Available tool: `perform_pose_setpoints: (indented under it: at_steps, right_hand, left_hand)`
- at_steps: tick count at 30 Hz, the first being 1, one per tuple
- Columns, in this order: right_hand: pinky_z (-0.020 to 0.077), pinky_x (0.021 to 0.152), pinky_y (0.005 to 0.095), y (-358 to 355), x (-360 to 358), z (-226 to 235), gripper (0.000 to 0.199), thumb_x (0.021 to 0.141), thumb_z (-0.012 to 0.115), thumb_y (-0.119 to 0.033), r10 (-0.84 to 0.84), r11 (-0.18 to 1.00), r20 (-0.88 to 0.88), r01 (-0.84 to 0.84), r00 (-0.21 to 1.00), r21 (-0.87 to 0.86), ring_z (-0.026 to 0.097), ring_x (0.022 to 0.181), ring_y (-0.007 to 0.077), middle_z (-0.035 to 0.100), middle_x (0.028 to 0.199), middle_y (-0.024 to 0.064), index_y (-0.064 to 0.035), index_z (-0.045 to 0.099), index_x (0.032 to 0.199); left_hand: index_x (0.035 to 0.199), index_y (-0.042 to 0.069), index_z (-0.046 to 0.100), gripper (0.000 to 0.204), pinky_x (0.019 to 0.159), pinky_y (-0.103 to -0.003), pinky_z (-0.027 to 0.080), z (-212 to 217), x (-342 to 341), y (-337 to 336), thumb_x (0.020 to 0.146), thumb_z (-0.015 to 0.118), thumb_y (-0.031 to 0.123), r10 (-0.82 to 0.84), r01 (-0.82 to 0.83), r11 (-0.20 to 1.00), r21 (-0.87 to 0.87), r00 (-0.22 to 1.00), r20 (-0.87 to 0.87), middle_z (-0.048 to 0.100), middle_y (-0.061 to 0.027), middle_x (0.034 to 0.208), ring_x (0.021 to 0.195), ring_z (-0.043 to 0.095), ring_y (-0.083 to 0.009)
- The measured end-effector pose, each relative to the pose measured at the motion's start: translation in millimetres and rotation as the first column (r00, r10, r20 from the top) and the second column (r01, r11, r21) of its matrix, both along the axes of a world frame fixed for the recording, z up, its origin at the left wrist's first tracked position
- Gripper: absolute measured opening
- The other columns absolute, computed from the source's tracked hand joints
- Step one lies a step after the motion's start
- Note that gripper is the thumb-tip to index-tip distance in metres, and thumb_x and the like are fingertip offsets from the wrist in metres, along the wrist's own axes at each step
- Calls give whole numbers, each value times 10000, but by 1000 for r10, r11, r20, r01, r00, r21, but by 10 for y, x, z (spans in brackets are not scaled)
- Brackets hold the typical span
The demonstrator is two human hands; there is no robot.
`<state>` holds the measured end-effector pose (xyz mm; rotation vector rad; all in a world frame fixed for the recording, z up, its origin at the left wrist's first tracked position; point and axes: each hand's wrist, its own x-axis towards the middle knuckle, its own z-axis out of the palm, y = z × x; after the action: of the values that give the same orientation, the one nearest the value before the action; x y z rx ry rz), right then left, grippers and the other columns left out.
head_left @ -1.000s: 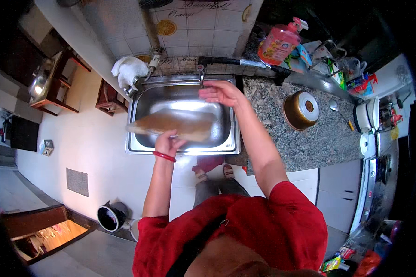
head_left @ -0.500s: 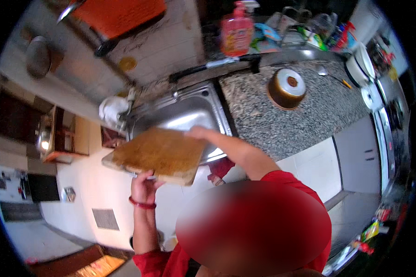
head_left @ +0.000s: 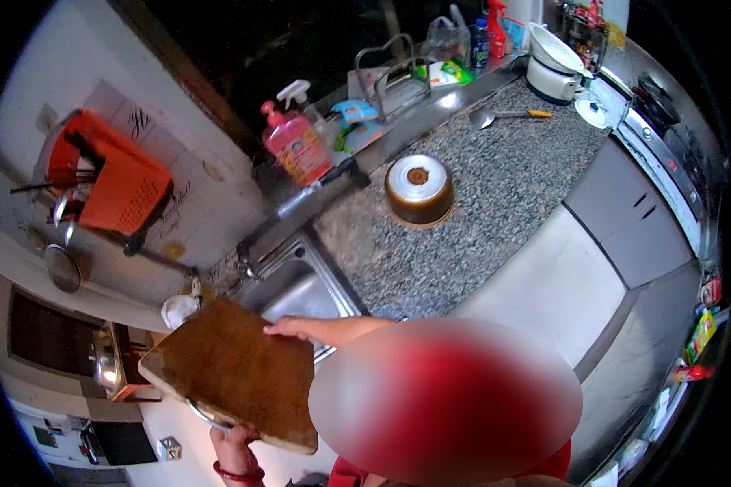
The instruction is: The person adds ingredients to a pot, washes a strainer and a bowl, scrubs a wooden cutting board in a sink, and dries their hands with a towel.
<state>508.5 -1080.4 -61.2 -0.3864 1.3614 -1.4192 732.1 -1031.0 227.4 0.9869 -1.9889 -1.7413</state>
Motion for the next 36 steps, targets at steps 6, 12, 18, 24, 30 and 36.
perform_pose_setpoints:
  at_steps: [6,12,18,24,30,36]
  right_hand:
    - [412,670,320,146,-56,269,463,743,564,-404,1,921,206,80,979,-382,512,792,156,547,929,53,-57,494,1042]
    - [351,677,276,481,-130,677,466,743,559,-419,16,846,249,120,968,-519,446,800,128,504,909,-9,-118,463,1085]
    - [351,717,354,950,-114,937,544,717,558,-473,-20,817,234,151,972,-556,418,903,150,467,991,1,-152,416,1132]
    - [389,770,353,1664,-371,869,591,705,611,-403,-46,930,160,101,986,-354,430,1010,165,450,1138,28,-121,391,1175]
    - [450,731,330,2795,-665,610,424,731,610,-303,-70,857,341,231,938,-461,536,842,160,559,940,63,-44,482,1041]
    - [416,810,387,4338,-1027,324,512,759,558,-354,-390,713,432,563,813,-417,494,967,214,497,1080,103,-28,417,1128]
  left_hand:
    - [878,-21,444,392,604,-316,423,363,63,651,491,511,-21,1,28,973,-227,992,129,512,-98,783,676,496,-226]
    - [887,-14,479,398,681,-309,410,572,-45,1124,493,527,-41,-121,165,939,-303,980,158,537,-75,808,738,513,-210]
    - [872,-6,490,335,647,-271,410,694,-17,1189,540,529,-19,-229,290,904,-315,949,215,531,-48,785,724,507,-165]
    - [920,-27,474,359,528,-243,383,746,44,794,580,542,64,-259,256,942,-219,966,11,498,-47,758,622,466,-131]
    - [1035,-54,437,521,635,-274,420,608,-465,724,563,487,162,-418,416,907,-65,875,-243,522,-91,859,715,503,-171]
    - [1012,-65,466,482,769,-295,386,500,-1532,1560,601,496,184,-617,640,768,-6,738,-272,525,-117,967,872,502,-208]
